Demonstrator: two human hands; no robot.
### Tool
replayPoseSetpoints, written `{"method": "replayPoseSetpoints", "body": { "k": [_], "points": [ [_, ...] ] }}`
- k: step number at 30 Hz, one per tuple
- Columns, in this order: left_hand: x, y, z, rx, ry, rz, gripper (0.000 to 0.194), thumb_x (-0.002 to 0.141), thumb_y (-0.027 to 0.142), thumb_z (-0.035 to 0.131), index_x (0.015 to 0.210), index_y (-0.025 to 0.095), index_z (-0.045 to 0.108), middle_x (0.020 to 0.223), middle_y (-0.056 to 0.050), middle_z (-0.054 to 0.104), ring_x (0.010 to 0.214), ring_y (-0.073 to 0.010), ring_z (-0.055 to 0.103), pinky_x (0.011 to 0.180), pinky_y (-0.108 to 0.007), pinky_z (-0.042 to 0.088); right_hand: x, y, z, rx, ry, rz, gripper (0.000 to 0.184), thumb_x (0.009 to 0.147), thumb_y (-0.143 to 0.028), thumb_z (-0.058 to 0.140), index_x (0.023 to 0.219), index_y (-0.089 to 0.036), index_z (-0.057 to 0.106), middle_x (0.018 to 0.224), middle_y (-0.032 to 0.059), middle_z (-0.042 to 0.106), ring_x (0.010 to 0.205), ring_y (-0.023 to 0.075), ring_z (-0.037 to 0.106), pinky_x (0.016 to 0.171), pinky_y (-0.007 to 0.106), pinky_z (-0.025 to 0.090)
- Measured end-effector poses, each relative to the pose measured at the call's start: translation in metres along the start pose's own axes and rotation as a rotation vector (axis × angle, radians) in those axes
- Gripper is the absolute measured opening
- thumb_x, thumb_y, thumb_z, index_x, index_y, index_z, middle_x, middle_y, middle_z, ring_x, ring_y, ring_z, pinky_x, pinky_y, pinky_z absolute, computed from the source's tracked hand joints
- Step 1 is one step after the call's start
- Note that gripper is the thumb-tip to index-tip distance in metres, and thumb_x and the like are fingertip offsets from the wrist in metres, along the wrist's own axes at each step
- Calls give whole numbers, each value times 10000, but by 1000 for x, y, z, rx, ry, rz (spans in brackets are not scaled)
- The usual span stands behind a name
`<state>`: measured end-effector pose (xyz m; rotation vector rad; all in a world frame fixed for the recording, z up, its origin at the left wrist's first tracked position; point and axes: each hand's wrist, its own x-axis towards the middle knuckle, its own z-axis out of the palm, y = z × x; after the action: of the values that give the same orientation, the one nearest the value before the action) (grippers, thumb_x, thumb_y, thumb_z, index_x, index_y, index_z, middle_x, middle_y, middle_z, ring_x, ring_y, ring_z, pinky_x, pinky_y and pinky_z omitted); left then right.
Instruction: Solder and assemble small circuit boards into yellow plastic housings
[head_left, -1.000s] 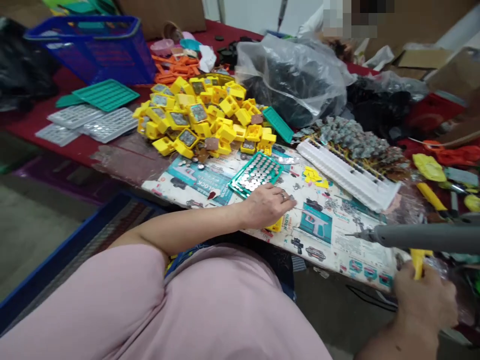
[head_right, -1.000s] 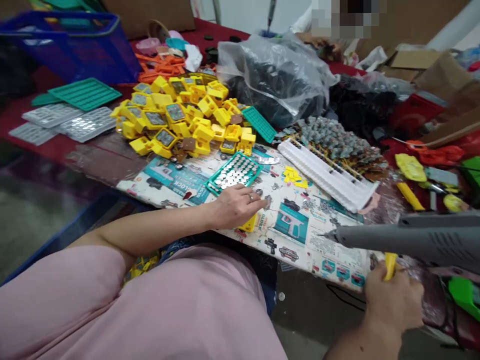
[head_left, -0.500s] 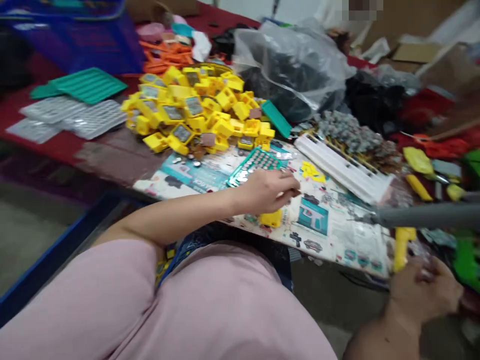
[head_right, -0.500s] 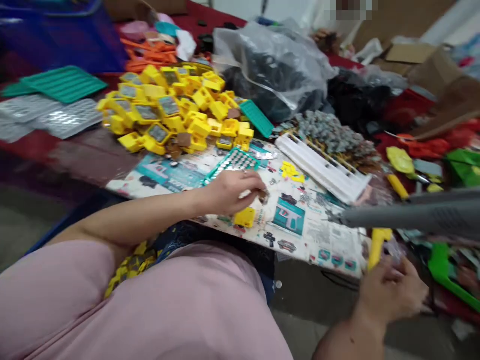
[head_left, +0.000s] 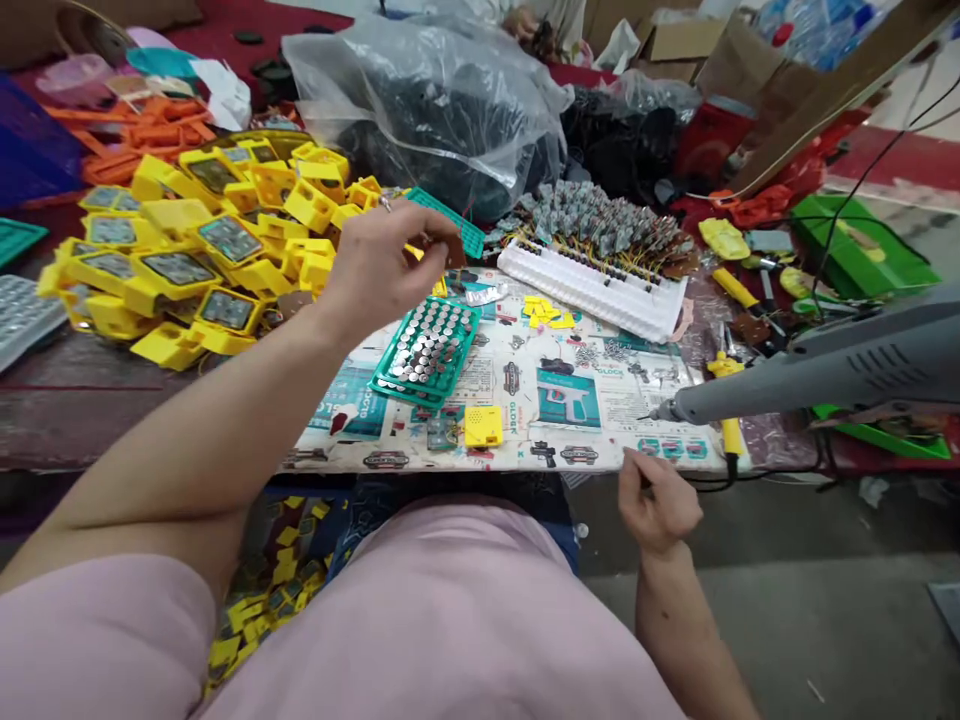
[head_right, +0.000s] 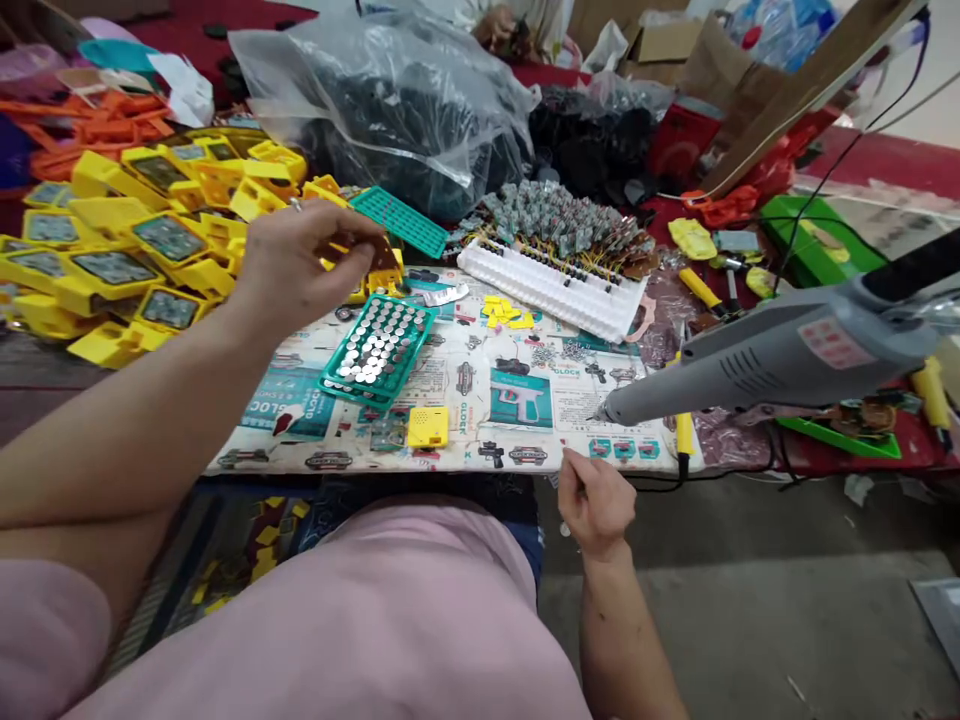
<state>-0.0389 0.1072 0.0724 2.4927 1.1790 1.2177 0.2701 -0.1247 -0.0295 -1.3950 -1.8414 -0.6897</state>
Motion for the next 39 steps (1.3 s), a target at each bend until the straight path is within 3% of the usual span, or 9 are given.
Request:
{"method": "replayPoseSetpoints", "body": {
  "k": [5, 11, 17, 20, 27, 31, 34, 36, 39],
  "points": [
    [31, -29, 31, 279, -95, -62, 196, 902, 286, 513, 987, 249, 686, 944, -35, 734, 841, -191, 642, 764, -378, 536, 6, -12, 16, 107, -90, 32, 64, 943, -148, 588, 969, -181, 635, 665, -5, 717, 536, 102, 665, 578, 199, 513],
    [39, -39, 71, 392, -173, -117, 314, 863, 253, 459, 1037, 310, 715, 972, -53, 739, 883, -252, 668, 715, -399, 502, 6, -13, 26, 97, -56, 102, 80, 943, -153, 580, 974, -194, 641, 666, -4, 714, 520, 105, 650, 570, 197, 497],
    [36, -24, 61, 534, -446, -207, 329, 843, 223, 471, 1026, 180, 741, 981, -134, 745, 945, -317, 686, 780, -430, 520, 5, -14, 29, 117, -59, 108, 104, 927, -133, 594, 1002, -189, 640, 641, -21, 692, 504, 98, 619, 565, 204, 475],
    [34, -24, 59, 507, -515, -209, 340, 845, 201, 470, 1034, 175, 752, 1015, -125, 756, 985, -309, 691, 835, -430, 527, 4, -14, 30, 109, -38, 106, 102, 923, -133, 602, 1009, -181, 627, 641, -20, 691, 508, 99, 619, 559, 206, 469],
    [33, -40, 79, 444, -551, -92, 260, 898, 244, 562, 1089, 189, 730, 1192, -59, 728, 1064, -233, 646, 953, -394, 509, 6, -12, 31, 167, -35, 108, 136, 903, -103, 608, 1014, -178, 635, 651, -17, 686, 510, 100, 597, 551, 218, 443],
    [28, -31, 72, 407, -492, 48, 263, 918, 304, 537, 1090, 228, 722, 1290, -8, 698, 1067, -199, 629, 1026, -410, 478, 9, -16, 30, 185, -39, 140, 118, 895, -92, 620, 992, -155, 648, 602, -10, 646, 498, 111, 569, 534, 237, 418],
    [19, -16, 64, 291, -371, 202, 350, 907, 450, 418, 928, 284, 725, 1029, -6, 779, 857, -229, 650, 768, -417, 518, 12, -23, 27, 138, -62, 151, 84, 942, -159, 568, 922, -175, 648, 574, -27, 627, 513, 104, 590, 547, 224, 436],
    [12, -15, 64, 195, -327, 301, 371, 869, 520, 387, 813, 356, 715, 848, 12, 782, 712, -257, 627, 632, -433, 474, 14, -22, 25, 126, -63, 135, 256, 1009, -230, 442, 848, -208, 640, 549, -59, 608, 500, 65, 574, 559, 181, 448],
    [3, -14, 68, 102, -408, 276, 273, 755, 548, 481, 838, 531, 740, 852, 97, 786, 746, -335, 645, 639, -509, 462, 16, -8, 10, 94, -83, 131, 469, 1060, -325, 284, 757, -236, 632, 555, -76, 612, 510, 34, 573, 583, 152, 462]
  ]
}}
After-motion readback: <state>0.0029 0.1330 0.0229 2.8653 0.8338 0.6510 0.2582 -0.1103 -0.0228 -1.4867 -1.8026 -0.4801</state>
